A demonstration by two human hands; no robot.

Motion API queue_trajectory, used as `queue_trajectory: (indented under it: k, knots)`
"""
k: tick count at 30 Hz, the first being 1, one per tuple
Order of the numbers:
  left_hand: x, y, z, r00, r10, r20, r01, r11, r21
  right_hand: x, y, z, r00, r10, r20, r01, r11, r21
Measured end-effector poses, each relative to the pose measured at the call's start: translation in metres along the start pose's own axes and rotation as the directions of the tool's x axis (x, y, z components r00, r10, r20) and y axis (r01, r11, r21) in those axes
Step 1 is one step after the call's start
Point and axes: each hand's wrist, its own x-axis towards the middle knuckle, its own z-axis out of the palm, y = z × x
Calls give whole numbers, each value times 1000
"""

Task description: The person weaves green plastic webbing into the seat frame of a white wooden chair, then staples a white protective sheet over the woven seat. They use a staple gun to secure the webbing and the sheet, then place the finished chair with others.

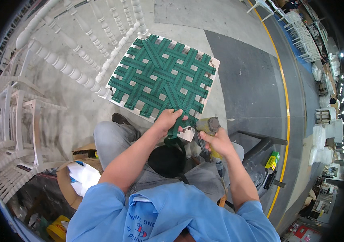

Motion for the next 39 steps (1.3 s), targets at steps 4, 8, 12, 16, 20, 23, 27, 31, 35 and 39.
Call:
queue_trajectory:
  k: [4, 8, 12, 16, 20, 23, 27, 31, 35, 39]
  knots:
    - [14, -5, -3, 999, -41, 19, 42, 997, -67, 10, -7, 7, 998, 61, 5, -60, 995, -81]
    - [20, -8, -6, 996, -37, 79, 46, 992, -117, 20, -3, 14, 998, 59, 0, -58, 992, -113]
    - [20, -7, -5, 994, -33, 103, 47, 990, -137, 25, 1, 16, 997, 69, -21, -71, 986, -151]
    - [21, -5, -9, 992, -59, 115, 74, 989, -126, 24, -2, 21, 997, 66, -47, -72, 987, -144]
    - [26, -9, -14, 988, -70, 140, 90, 986, -138, 22, -7, 29, 995, 101, -20, -103, 981, -162]
    - [29, -10, -20, 983, -71, 167, 101, 978, -180, 20, -11, 35, 997, 71, 2, -69, 977, -203]
    - [31, -9, -20, 979, -72, 193, 105, 980, -166, 22, -6, 33, 997, 75, 23, -68, 971, -228]
    - [29, -6, -21, 977, -66, 202, 99, 983, -157, 11, -4, 18, 998, 62, -16, -64, 984, -166]
    - [19, -10, 16, 989, 19, 150, -40, 990, 139, -48, 17, -53, 966, -22, -257, 68, 983, 170]
    - [4, -36, 34, 971, 215, 104, -224, 673, 705, -107, 63, -132, 833, 94, -545, 190, 877, 442]
